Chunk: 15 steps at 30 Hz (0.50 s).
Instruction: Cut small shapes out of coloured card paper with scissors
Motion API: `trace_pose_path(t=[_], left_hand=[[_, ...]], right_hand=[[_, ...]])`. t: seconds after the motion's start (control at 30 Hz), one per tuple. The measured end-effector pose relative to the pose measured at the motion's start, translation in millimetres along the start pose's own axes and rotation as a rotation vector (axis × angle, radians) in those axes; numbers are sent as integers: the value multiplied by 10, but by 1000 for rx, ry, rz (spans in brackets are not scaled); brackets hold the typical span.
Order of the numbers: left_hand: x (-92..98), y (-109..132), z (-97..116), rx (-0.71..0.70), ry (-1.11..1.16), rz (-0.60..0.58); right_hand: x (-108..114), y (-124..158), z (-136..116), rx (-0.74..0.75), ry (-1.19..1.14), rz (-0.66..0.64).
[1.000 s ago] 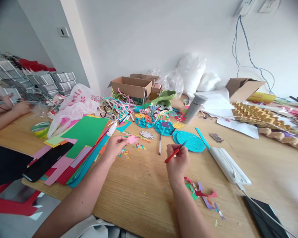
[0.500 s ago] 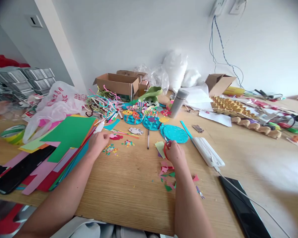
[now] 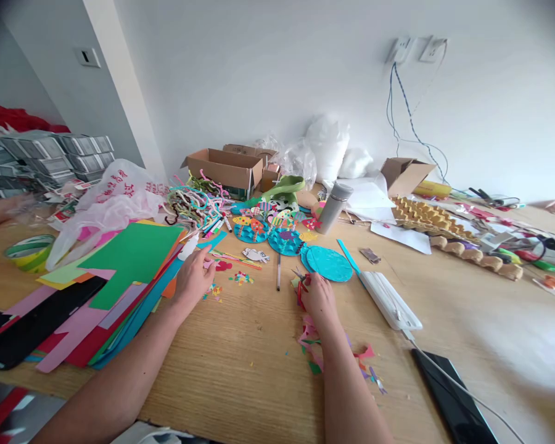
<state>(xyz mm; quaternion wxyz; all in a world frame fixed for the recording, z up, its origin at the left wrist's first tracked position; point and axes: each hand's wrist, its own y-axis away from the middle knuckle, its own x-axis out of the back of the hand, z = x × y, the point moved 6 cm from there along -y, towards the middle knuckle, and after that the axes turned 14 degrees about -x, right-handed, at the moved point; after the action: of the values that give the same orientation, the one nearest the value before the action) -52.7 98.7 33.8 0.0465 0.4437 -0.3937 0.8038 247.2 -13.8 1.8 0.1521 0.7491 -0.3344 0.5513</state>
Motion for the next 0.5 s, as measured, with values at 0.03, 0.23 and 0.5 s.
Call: trace_pose_path(t=[0.03, 0.23, 0.5], left_hand=[[-13, 6, 8, -8, 10, -4], [-64, 28, 7, -21, 34, -15], [-76, 22, 3, -20, 89, -19]], right_hand=[[-3, -2, -4, 12, -5, 3], [2, -18, 7, -7, -28, 31], [33, -22, 13, -40, -92, 21]])
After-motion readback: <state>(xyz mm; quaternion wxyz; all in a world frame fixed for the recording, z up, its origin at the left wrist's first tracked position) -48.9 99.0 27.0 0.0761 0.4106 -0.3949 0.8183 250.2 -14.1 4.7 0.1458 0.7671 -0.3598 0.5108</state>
